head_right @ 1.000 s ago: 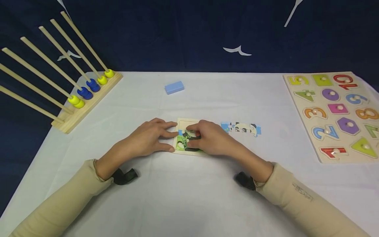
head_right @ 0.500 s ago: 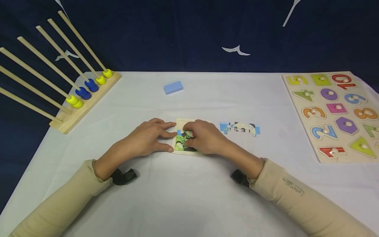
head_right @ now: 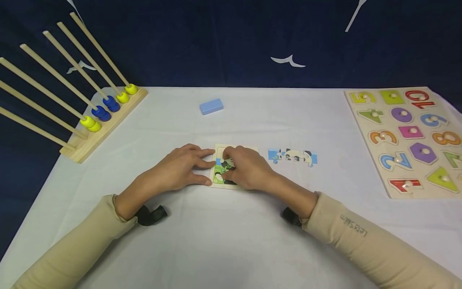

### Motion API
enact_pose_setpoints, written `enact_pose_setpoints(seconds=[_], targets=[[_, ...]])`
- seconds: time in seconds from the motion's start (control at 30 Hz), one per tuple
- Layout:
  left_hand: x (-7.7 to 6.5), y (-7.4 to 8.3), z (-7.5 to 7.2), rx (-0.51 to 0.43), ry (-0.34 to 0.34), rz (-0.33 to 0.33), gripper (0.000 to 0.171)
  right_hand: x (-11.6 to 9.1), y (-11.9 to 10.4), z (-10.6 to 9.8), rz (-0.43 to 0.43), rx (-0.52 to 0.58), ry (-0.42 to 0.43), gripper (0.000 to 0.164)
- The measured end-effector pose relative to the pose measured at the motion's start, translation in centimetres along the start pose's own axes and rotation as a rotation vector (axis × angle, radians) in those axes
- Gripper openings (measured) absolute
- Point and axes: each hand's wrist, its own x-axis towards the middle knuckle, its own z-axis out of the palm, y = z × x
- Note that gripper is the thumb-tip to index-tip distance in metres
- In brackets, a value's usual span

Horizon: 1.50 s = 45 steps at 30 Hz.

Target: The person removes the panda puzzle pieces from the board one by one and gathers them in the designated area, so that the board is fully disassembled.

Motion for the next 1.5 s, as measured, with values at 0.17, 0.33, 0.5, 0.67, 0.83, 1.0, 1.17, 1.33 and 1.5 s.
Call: enact_pose_setpoints(seconds=[0.17, 0.33, 0.5, 0.67, 0.83, 1.0, 1.17, 1.33, 1.5], targets=[[-0.03, 0.03, -0.05, 0.0, -0.004, -0.003, 0.053, 0.06, -0.24, 0.09, 0.011, -0.011, -0.002, 0.042], [0.01, -0.02, -0.01, -0.011, 0.005, 0.004, 0.053, 0.17, -0.33, -0.03, 0.006, -0.001, -0.004, 0.04], [0.1, -0.08, 0.06, -0.016, 0.018, 0.019, 0.052, 0.22, -0.28, -0.14, 0.006, 0.009, 0.002, 0.038], [0.05, -0.08, 0.0, -0.017, 0.016, 0.022, 0.053, 0.26, -0.25, -0.16, 0.01, 0.004, -0.003, 0.042], [-0.03, -0.01, -0.14, -0.016, 0.018, 0.023, 0.053, 0.29, -0.33, -0.11, -0.001, -0.005, -0.007, 0.04], [-0.14, 0.06, -0.24, -0.013, 0.015, 0.019, 0.053, 0.31, -0.22, 0.01, -0.033, 0.001, 0.012, 0.031], [-0.19, 0.04, -0.24, -0.009, 0.015, 0.017, 0.053, 0.35, -0.11, 0.15, -0.062, 0.018, 0.038, 0.031], [-0.09, -0.06, -0.14, -0.011, 0.016, 0.02, 0.053, 0.29, -0.09, 0.15, -0.082, 0.033, 0.059, 0.031], [0.03, -0.04, -0.12, -0.02, 0.013, 0.016, 0.053, 0.22, -0.14, 0.04, -0.094, 0.06, 0.067, 0.026]])
